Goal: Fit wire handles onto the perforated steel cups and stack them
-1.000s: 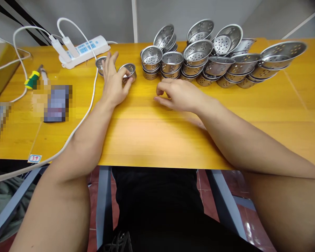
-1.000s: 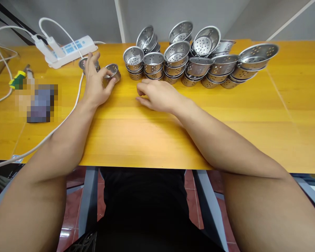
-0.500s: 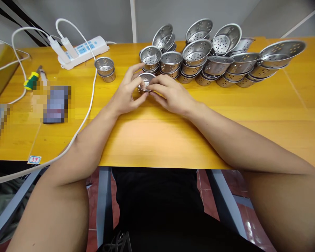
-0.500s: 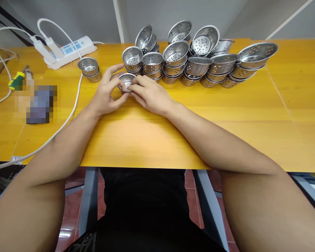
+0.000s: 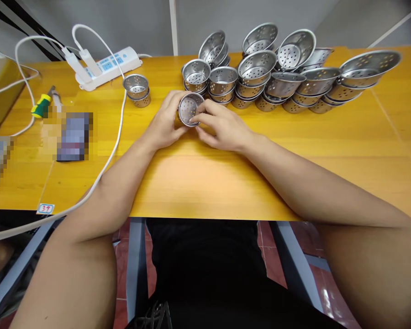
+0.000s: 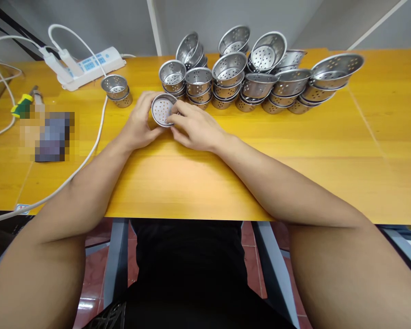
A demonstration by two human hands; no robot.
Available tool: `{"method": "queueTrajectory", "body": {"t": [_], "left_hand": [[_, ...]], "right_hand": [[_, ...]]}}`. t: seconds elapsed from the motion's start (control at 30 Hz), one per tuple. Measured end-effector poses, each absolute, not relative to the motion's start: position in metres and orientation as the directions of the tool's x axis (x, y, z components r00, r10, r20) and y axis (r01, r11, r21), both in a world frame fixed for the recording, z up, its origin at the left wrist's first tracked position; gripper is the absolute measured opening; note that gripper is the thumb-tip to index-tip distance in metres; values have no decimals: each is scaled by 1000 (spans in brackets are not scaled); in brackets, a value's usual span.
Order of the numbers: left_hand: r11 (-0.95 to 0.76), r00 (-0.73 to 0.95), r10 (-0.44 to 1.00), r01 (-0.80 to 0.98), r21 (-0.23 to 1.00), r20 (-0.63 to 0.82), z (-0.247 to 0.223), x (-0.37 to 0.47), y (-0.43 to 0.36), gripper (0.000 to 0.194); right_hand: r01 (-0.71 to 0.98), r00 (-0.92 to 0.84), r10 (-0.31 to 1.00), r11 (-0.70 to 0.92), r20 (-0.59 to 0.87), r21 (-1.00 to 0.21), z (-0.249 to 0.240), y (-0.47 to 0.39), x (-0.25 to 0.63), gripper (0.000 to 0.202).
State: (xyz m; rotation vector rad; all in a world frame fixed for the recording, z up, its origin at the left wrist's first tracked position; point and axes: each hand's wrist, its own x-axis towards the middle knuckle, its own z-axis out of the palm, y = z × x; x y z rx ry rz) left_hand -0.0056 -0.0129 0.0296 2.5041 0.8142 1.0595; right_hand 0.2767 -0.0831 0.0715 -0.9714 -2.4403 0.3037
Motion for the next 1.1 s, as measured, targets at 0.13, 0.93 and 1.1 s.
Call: {"method": "queueTrajectory", "body": {"t": [0.13,0.93,1.1], "left_hand": [[-787,552,616,389,480,562,30,-6,-12,93],[-760,561,649,445,474,514,40,-1,-22,84],[-761,556,648,453,464,521,40,-1,-20,85]], "right_hand": [[621,-537,747,664,391,-416,76,-88,275,46],[471,-418,744,669,522,-575,47,-61,282,71],[616,-473,789,615,393,-492,68,-75,279,76]]}}
